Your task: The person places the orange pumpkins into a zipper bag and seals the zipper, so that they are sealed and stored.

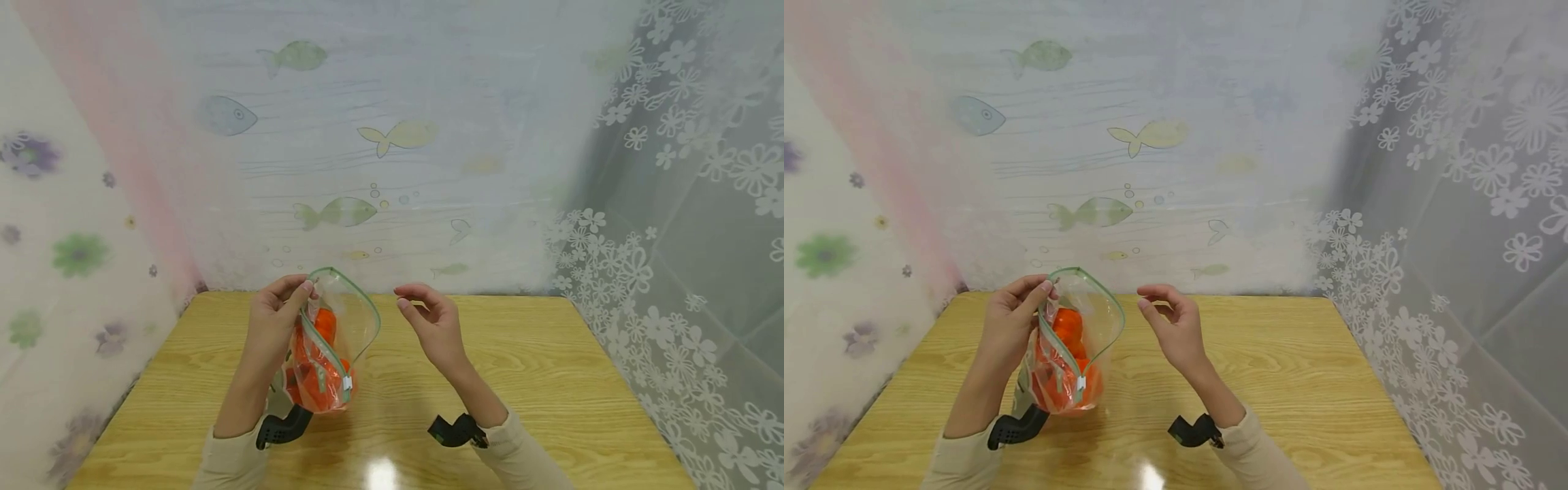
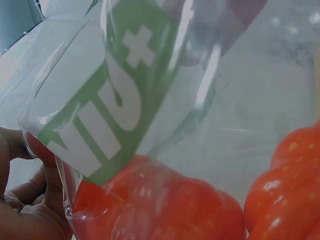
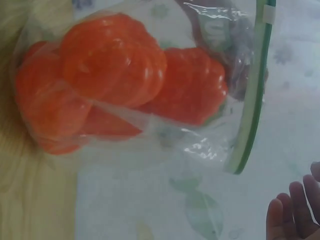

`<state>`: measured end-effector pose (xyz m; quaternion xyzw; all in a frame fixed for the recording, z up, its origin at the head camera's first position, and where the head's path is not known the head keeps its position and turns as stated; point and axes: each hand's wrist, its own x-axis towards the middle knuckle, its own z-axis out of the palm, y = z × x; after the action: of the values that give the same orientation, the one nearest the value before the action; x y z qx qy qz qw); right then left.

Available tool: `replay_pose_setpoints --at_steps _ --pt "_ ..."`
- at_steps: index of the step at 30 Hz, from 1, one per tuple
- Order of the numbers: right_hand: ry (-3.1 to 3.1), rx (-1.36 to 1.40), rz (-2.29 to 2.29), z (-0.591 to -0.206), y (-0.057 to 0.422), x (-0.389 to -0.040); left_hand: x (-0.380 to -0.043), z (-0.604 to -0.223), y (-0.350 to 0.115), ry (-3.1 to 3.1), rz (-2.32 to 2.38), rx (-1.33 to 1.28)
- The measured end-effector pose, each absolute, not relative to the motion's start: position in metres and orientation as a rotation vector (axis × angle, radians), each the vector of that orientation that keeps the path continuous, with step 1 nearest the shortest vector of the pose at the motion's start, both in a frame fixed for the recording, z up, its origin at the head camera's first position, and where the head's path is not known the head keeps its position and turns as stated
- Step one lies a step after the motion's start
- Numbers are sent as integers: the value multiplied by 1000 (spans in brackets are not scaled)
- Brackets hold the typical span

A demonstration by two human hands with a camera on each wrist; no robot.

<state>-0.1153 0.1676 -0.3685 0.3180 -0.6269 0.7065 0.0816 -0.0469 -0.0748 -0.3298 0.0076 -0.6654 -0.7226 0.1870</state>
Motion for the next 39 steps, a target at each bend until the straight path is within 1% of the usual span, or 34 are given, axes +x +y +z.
replay_pose_setpoints --at_steps 4,6,12,15,18,23,26,30,34,39 --pt "-1943 890 2090 -383 174 -114 -46 -329 -74 -1857 -2042 8" --pt "-1979 907 2080 -391 176 -111 -46 -329 -73 -1850 -2043 2" --pt "-2052 1155 2104 -407 176 -92 -47 -331 -71 -1879 -2033 44" --pt "-2083 1254 2170 -406 174 -80 -49 -332 -69 -1897 -2037 52" --pt "-2108 1294 2220 -403 171 -68 -51 -333 -66 -1913 -2038 68" --pt "-2177 1194 2212 -398 164 -55 -51 -331 -59 -1936 -2052 70" --pt "-2256 1107 2195 -395 162 -52 -52 -332 -58 -1977 -2067 -7" --pt "-2323 1067 2178 -395 164 -56 -53 -336 -64 -2092 -2045 -176" --pt "-2303 1060 2186 -394 170 -64 -56 -336 -75 -2203 -1998 -311" --pt "-2275 1110 2156 -387 182 -74 -65 -333 -90 -2316 -1925 -379"
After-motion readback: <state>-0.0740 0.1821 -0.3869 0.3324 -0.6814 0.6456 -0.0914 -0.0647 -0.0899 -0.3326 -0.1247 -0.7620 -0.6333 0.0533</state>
